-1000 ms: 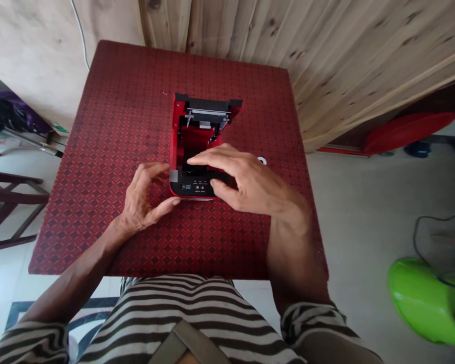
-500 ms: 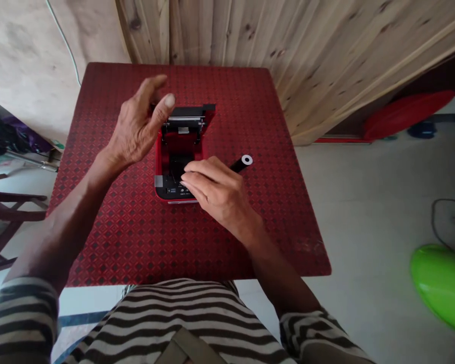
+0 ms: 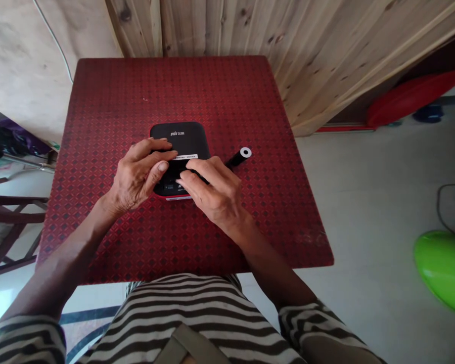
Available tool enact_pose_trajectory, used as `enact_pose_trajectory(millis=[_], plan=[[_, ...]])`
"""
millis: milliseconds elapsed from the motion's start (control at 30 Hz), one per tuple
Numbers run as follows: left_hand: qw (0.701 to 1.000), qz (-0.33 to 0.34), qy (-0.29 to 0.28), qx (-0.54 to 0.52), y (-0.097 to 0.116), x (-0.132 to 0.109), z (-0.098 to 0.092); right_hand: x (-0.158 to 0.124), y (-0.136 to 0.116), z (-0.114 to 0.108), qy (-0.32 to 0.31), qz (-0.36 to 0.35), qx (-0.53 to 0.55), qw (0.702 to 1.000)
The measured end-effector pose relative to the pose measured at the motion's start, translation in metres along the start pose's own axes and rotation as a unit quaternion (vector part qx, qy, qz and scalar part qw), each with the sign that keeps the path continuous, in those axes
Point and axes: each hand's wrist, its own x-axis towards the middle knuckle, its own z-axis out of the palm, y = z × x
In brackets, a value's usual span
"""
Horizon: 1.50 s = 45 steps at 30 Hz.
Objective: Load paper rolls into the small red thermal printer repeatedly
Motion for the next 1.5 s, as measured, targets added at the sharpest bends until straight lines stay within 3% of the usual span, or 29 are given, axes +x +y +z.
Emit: enact_pose_trajectory(millis=[167,333,467,867,1100,1233,1333,1433,1500], plan=[[1.000,0.013,-0.003,0.008,-0.004,-0.006,0.004,0.002,0.002,0.000,-0.008,-0.005,-0.022,1.000],[0.999,0.023,-0.003,0.026,-0.005,-0.005,0.001,0.008,0.010,-0.005,-0.065,-0.058,-0.015,0.996],[1.000,0.017,-0.003,0.014,-0.002,-0.007,0.004,0.012,0.014,-0.007,-0.062,-0.084,-0.048,0.993],[0.997,0.042,-0.042,0.043,-0.017,-0.017,0.004,0.003,0.013,-0.011,-0.113,0.008,0.036,0.993],[0.997,0.059,-0.031,0.025,-0.014,-0.019,0.008,-0.003,0.015,-0.019,-0.052,0.022,0.047,0.997],[0.998,0.029,0.018,0.044,0.002,-0.033,0.010,-0.023,0.011,-0.016,0.048,0.137,0.103,0.984],[0.993,0.001,0.094,0.075,0.012,-0.049,0.013,-0.047,0.002,-0.002,0.096,0.285,0.180,0.937],[0.988,0.007,0.112,0.107,0.013,-0.061,0.017,-0.064,-0.005,0.017,0.089,0.391,0.265,0.877],[0.986,0.020,0.116,0.121,0.010,-0.063,0.019,-0.069,-0.005,0.028,0.064,0.415,0.299,0.857]])
